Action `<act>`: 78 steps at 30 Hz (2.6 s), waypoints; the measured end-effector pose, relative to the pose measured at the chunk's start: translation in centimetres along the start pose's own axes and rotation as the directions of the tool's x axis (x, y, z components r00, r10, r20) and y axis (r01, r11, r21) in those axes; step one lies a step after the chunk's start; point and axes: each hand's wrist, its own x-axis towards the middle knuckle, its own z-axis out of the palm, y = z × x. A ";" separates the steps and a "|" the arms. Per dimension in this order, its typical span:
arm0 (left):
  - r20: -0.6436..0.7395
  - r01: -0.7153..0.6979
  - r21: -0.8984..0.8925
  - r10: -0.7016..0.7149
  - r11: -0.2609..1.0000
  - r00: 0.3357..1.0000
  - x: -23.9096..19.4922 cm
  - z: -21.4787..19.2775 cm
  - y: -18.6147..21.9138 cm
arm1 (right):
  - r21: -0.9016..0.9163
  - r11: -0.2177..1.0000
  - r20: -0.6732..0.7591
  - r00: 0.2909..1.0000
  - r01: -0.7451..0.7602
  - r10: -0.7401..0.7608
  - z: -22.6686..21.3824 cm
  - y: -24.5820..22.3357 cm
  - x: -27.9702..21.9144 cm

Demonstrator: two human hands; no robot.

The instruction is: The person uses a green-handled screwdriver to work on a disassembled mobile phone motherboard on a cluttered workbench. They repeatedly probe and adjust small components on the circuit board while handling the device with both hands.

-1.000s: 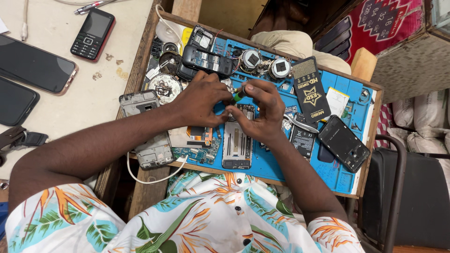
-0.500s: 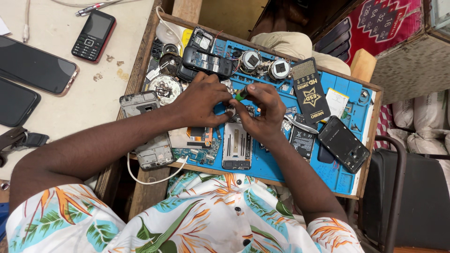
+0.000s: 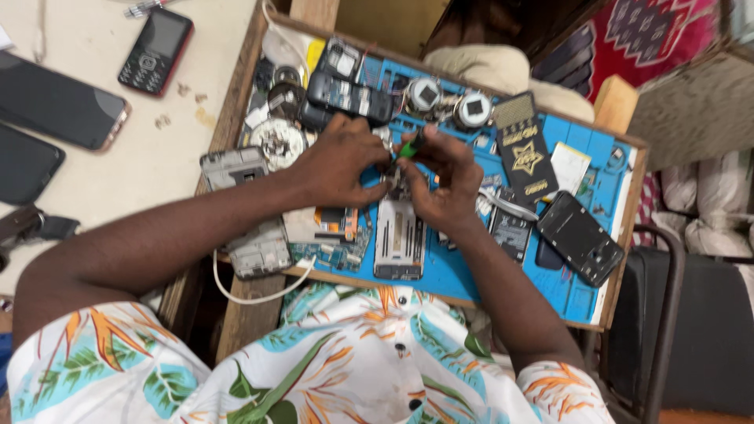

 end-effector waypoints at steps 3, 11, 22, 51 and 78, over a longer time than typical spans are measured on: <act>0.050 0.031 -0.050 -0.029 0.998 0.998 -0.4 0.5 -0.5 | 0.093 0.994 -0.016 0.998 -0.057 0.059 -0.1 0.5 -1.1; 0.024 0.012 -0.066 -0.010 0.998 1.000 -0.2 0.4 -0.5 | 0.211 0.977 -0.130 0.989 -0.039 0.068 -1.1 1.0 -0.9; 0.005 0.015 -0.078 -0.015 0.997 1.000 -0.4 0.8 -0.8 | 0.177 0.984 -0.147 0.989 0.003 0.024 -1.2 1.6 -0.9; -0.059 -0.052 0.344 0.076 0.937 0.995 -0.3 1.4 0.8 | 0.137 0.990 -0.197 0.980 -0.013 0.040 -1.4 0.7 -0.2; -0.064 -0.036 0.407 0.067 0.913 0.996 -0.2 1.8 0.8 | 0.106 0.994 -0.161 0.987 -0.011 0.028 -1.3 1.1 -0.4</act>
